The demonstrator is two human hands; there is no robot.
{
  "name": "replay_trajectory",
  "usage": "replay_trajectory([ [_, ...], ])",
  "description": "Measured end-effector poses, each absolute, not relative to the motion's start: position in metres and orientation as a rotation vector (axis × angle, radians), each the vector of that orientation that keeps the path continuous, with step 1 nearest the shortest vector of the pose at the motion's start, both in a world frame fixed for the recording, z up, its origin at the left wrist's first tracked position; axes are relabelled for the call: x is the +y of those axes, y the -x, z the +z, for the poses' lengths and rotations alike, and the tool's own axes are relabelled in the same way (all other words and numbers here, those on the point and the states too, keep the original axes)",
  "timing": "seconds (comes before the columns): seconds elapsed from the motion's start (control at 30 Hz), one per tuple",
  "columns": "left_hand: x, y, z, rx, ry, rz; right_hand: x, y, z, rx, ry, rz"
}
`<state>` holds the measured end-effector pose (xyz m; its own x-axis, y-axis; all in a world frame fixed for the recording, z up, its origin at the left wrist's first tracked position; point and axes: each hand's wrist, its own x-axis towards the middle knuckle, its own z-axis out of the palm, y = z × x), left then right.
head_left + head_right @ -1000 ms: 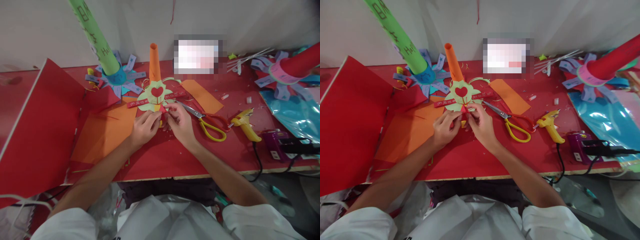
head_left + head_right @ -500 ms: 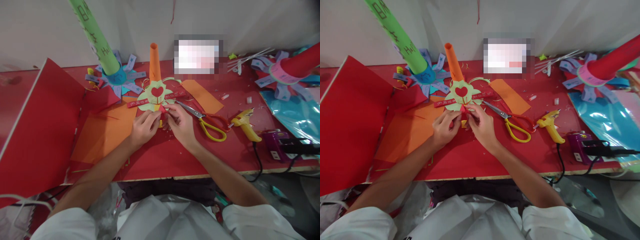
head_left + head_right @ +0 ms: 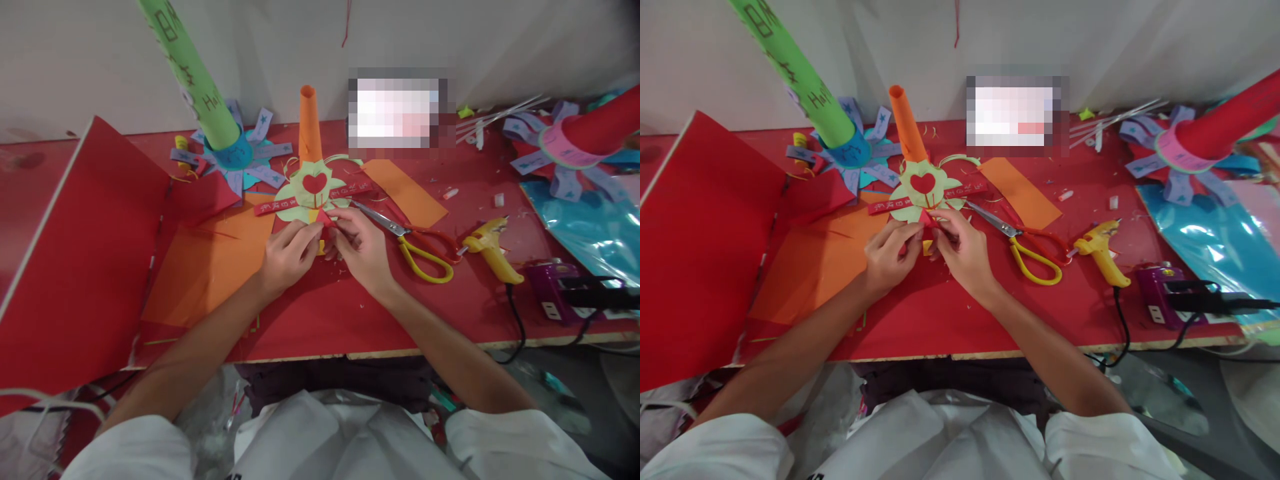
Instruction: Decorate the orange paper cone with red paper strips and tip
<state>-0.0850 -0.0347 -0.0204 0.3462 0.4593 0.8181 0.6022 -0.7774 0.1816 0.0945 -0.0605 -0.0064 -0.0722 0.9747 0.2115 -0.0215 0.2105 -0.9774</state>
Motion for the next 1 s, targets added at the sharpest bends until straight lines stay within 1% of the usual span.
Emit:
replay_trajectory([
  [1.0, -0.0329, 0.0846, -0.0186, -0.915, 2.424, -1.386, -0.0599, -0.0967, -0.0023, -1.323, 0.994, 1.161],
])
